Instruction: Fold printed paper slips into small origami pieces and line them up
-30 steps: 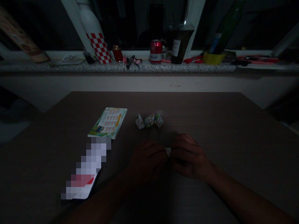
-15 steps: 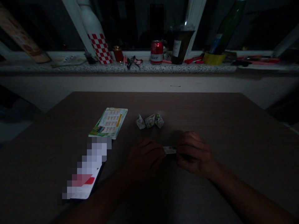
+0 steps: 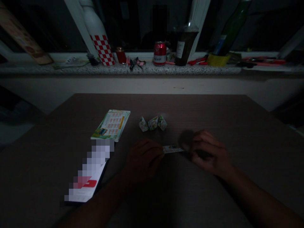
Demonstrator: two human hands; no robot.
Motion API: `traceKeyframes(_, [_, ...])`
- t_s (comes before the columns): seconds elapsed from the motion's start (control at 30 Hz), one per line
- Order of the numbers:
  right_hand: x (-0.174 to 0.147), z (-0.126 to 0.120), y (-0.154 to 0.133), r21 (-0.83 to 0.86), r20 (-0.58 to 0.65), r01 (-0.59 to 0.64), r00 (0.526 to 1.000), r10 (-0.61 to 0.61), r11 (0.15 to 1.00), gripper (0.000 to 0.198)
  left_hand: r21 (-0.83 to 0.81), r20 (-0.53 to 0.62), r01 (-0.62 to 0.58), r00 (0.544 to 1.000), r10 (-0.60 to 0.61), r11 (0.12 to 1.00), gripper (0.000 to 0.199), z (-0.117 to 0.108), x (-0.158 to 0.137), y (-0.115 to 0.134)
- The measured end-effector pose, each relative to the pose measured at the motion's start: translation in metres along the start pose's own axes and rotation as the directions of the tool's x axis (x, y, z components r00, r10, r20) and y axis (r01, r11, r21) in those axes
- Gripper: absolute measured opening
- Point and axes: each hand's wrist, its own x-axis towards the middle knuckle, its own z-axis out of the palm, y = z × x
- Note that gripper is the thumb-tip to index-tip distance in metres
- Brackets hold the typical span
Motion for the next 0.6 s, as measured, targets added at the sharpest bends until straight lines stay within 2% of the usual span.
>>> traceKeyframes(0.13, [0.001,0.001,-0.004,0.03,0.007,0.0,1.0,0.0,1.0,0.016,-0.007,0.016,0.009,1.0,-0.008,1.0,0.01,0.0,0.0,0.001])
traceKeyframes(0.37, [0.001,0.022,-0.016,0.061,0.064,0.068,0.995,-0.072,0.996,0.022,-0.034,0.051,-0.02,0.998,0.022,0.999,0.01,0.005,0.001,0.005])
traceKeyframes(0.6, [0.0,0.025,-0.014,0.042,0.035,0.1,0.994,-0.102,0.994,0.02,-0.035,0.072,0.014,0.997,-0.011,0.999,0.013,0.006,0.002,0.01])
